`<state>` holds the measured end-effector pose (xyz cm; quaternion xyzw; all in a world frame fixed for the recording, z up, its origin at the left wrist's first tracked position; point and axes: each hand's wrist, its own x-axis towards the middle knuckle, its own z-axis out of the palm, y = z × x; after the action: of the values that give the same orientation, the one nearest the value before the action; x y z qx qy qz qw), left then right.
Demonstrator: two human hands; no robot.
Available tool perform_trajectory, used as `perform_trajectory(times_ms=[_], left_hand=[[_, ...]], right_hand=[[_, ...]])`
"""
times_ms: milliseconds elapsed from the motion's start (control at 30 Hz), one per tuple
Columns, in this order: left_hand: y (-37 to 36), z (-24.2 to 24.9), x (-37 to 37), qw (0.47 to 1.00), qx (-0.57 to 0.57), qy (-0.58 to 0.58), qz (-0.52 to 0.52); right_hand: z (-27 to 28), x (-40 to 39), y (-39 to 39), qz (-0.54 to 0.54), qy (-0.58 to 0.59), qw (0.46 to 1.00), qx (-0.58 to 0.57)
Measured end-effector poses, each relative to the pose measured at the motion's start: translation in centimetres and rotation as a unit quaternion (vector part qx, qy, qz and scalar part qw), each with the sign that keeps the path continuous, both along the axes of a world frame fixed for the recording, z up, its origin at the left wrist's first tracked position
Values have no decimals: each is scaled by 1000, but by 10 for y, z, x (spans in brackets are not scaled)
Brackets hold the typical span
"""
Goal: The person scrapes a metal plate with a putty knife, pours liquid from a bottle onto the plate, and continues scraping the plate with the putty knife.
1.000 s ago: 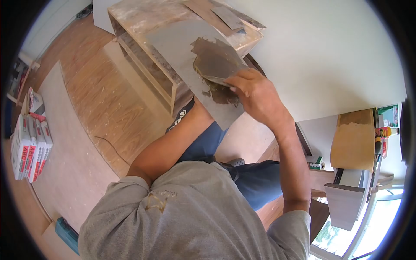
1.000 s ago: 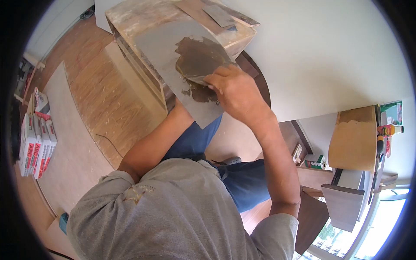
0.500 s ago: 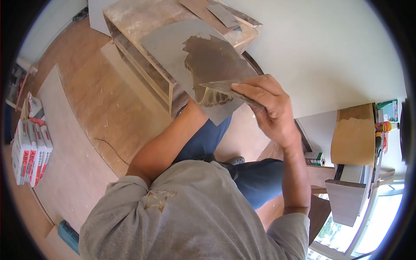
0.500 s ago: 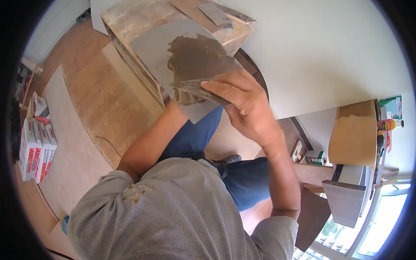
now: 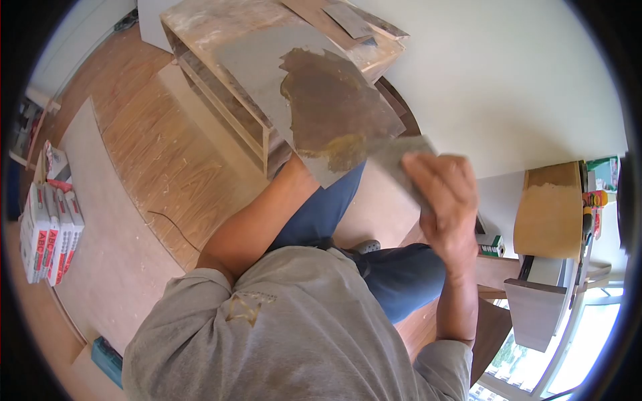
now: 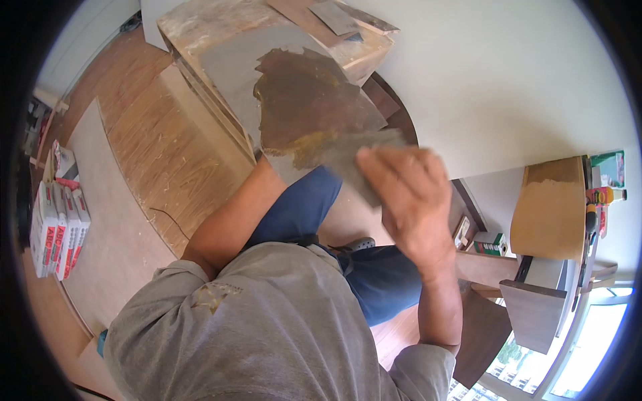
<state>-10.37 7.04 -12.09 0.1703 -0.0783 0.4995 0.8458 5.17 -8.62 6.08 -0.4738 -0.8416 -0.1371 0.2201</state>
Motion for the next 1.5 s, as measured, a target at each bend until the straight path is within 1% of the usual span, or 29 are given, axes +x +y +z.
perform_trajectory(times_ms=[67, 100, 133, 167, 233, 300, 367, 433, 467, 533, 567, 633, 667, 733, 767, 833, 867, 900, 933, 1000, 1033, 1067, 1133, 1167, 1233, 1367, 1400, 1467, 1500], left_hand=[[1, 3, 6, 1000, 20, -20, -2], [4, 2, 8, 998, 1, -66, -17], [8, 1, 13, 993, -18, -113, -31], [12, -2, 20, 993, -16, -115, -36], [12, -6, 32, 993, 53, -101, 11], [8, -4, 38, 996, 22, -79, 28], [8, -3, 43, 997, -11, -58, 50], [15, -17, 50, 995, -60, -85, 3], [18, -26, 49, 994, -60, -86, 4], [23, -34, 40, 970, -103, -167, -144], [20, -33, 41, 970, -103, -167, -143], [8, -12, 38, 995, -88, -42, -1], [10, -15, 40, 995, -89, -42, -1], [15, -17, 44, 984, -7, -177, -1], [15, -19, 42, 984, -5, -177, -1], [10, -10, 30, 996, 23, -90, 16], [8, -7, 28, 995, 26, -91, 14], [7, -4, 27, 996, 25, -86, 10], [6, -1, 26, 996, 23, -83, 7], [4, 4, 22, 997, 18, -74, 2], [4, 6, 19, 997, 17, -69, 1], [5, 7, 16, 998, 16, -63, 0], [5, 9, 11, 999, 10, -51, -2], [4, 10, 9, 999, 6, -46, -3], [2, 9, 6, 999, -3, -34, -9], [5, 6, 1, 1000, -13, -14, -17], [7, 1, 1, 1000, -10, -20, -15], [14, -7, 2, 1000, -7, -30, -7], [17, -12, 2, 999, -26, -17, -11]], right_hand=[[0, -4, 12, -76, -33, 997, -7], [-1, -7, 13, -83, -35, 996, -5], [-3, -10, 13, -82, -7, 996, -27], [-5, -12, 14, -79, 20, 996, -49], [-13, -12, 16, -90, -8, 995, -46], [-20, -7, 19, -90, -42, 993, -58], [-29, -10, 19, -91, -41, 993, -57], [-31, -17, 16, -87, -36, 994, -58], [-27, -22, 13, -64, -32, 994, -77], [-18, -27, 3, -40, -29, 994, -96], [-11, -26, -4, -22, -28, 992, -122], [9, -15, -11, 6, -23, 988, -150], [19, -10, -12, 6, -23, 988, -151], [37, -4, -13, 41, 125, 983, -129], [43, -8, -9, -3, 46, 995, -84], [25, -10, 5, -19, 35, 998, -57], [13, -9, 12, -32, 22, 999, -32], [6, -9, 18, -5, 65, 996, -56], [0, -7, 24, -4, 63, 997, -54], [-10, -2, 35, -19, 51, 999, 5], [-19, 7, 40, -13, 85, 996, -22], [-27, 14, 41, -11, 85, 996, -20], [-37, 21, 43, -24, -6, 1000, -19], [-40, 23, 45, -22, -7, 1000, -19], [-43, 20, 47, -33, -65, 997, 18], [-49, 13, 41, -2, -53, 998, -20], [-47, 8, 30, 3, -32, 999, -43], [-34, 7, 17, 15, -14, 998, -65], [-18, 12, 9, 30, -4, 995, -91]])
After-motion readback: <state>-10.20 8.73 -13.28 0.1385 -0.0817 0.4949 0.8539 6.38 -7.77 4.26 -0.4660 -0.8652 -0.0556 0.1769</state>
